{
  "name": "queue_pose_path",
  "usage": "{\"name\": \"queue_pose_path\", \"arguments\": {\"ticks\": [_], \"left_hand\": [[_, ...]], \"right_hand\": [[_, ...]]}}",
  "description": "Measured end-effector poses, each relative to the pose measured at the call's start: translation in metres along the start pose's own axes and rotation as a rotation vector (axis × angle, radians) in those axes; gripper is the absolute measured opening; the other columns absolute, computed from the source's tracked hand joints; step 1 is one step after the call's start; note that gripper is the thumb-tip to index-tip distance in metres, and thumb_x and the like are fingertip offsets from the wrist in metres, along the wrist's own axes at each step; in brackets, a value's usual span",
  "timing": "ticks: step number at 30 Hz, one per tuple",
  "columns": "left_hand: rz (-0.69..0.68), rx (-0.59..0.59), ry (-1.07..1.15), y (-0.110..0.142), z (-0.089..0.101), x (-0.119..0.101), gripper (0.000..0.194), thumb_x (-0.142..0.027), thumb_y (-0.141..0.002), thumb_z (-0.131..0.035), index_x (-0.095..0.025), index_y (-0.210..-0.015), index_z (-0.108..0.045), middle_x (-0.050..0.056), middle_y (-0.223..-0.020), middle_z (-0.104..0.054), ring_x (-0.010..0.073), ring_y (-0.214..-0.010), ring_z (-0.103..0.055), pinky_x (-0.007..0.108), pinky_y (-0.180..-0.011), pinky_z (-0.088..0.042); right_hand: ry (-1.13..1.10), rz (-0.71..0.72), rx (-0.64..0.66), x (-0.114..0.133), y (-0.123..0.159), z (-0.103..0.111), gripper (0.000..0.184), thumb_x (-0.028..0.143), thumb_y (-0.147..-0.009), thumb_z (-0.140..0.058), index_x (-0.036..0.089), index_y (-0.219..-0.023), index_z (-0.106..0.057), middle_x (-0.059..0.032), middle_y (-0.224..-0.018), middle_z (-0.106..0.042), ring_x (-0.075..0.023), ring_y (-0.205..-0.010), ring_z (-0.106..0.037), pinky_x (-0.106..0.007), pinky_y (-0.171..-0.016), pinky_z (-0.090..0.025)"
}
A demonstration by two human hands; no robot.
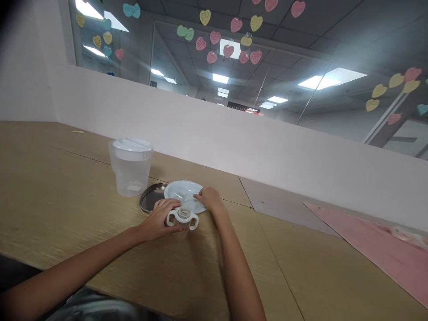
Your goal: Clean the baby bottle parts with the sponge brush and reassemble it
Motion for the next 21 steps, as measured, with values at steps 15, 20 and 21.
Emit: {"name": "queue_pose_path", "arguments": {"ticks": [15, 20, 21], "left_hand": [[-0.035, -0.299, 0.048, 0.005, 0.019, -0.003, 0.055, -0.052, -0.086, -0.043, -0.020, -0.130, -0.039, 0.011, -0.118, -0.057, 0.0282, -0.114, -0.047, 0.045, -0.101, -0.027], [0.034, -0.360, 0.048, 0.005, 0.017, 0.003, 0.055, -0.051, -0.087, -0.042, -0.020, -0.133, -0.037, 0.012, -0.123, -0.054, 0.0278, -0.116, -0.046, 0.043, -0.100, -0.029], [0.053, -0.375, 0.045, 0.004, 0.017, 0.005, 0.054, -0.051, -0.088, -0.042, -0.020, -0.132, -0.038, 0.012, -0.123, -0.054, 0.0274, -0.116, -0.046, 0.043, -0.100, -0.029]], "right_hand": [[-0.981, 0.192, -0.175, 0.059, 0.021, 0.041, 0.032, 0.017, -0.067, -0.040, 0.017, -0.085, -0.067, -0.0025, -0.087, -0.066, -0.0144, -0.079, -0.059, -0.021, -0.068, -0.046], [-1.053, 0.398, -0.096, 0.069, 0.026, 0.036, 0.028, 0.016, -0.071, -0.050, 0.019, -0.093, -0.066, -0.0028, -0.102, -0.064, -0.0131, -0.090, -0.058, -0.024, -0.078, -0.046], [-1.077, 0.407, -0.082, 0.070, 0.026, 0.036, 0.025, 0.018, -0.072, -0.054, 0.019, -0.094, -0.066, -0.0034, -0.102, -0.064, -0.0128, -0.089, -0.058, -0.024, -0.079, -0.046]]}}
Point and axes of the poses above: each hand's wrist, its own y-axis away from the middle knuckle, its own z-axis out of the back of the hand, x = y × z, the point moved 2 cm from there along -y, towards the middle knuckle
